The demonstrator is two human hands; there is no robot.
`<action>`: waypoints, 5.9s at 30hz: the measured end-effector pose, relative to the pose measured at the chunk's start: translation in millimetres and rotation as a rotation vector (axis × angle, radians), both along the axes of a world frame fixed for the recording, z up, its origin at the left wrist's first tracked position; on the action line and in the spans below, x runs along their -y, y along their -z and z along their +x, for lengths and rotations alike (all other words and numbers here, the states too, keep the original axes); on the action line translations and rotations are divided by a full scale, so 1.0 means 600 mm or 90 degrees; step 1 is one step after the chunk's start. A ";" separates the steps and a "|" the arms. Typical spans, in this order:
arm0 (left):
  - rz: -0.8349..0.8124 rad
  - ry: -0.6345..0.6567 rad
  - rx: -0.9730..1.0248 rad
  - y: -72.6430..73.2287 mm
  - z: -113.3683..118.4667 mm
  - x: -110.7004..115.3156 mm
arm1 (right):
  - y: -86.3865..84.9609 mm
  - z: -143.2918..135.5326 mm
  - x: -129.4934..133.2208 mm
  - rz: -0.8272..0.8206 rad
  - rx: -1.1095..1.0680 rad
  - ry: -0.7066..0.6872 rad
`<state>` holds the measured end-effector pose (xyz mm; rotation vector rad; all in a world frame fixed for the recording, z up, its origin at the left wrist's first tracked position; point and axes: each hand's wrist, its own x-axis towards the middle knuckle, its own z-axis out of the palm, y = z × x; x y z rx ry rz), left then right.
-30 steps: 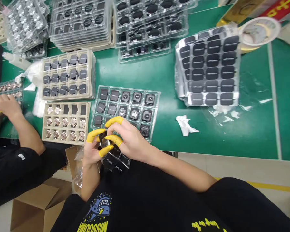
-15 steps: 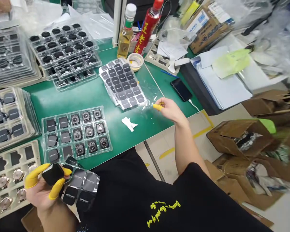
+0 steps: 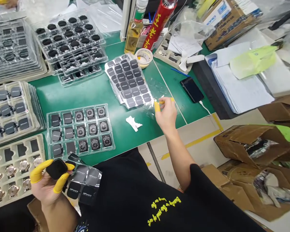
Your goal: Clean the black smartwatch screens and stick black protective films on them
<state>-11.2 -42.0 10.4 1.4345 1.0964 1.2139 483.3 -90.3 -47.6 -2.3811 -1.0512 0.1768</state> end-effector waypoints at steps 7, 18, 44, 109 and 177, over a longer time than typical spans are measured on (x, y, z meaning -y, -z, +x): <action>-0.007 0.017 -0.049 0.014 0.008 -0.002 | 0.027 -0.137 0.063 -0.025 -0.031 -0.185; -0.056 0.123 -0.091 0.019 0.044 0.003 | -0.112 -0.228 -0.010 0.166 -0.069 -0.638; 0.014 0.241 -0.057 0.034 0.046 0.011 | -0.149 -0.400 -0.100 0.357 -0.141 -0.881; 0.045 0.125 0.009 0.038 0.027 0.013 | -0.176 -0.415 -0.123 0.251 -0.172 -0.874; 0.045 0.070 0.115 0.051 0.021 0.012 | -0.170 -0.420 -0.157 0.343 -0.113 -0.892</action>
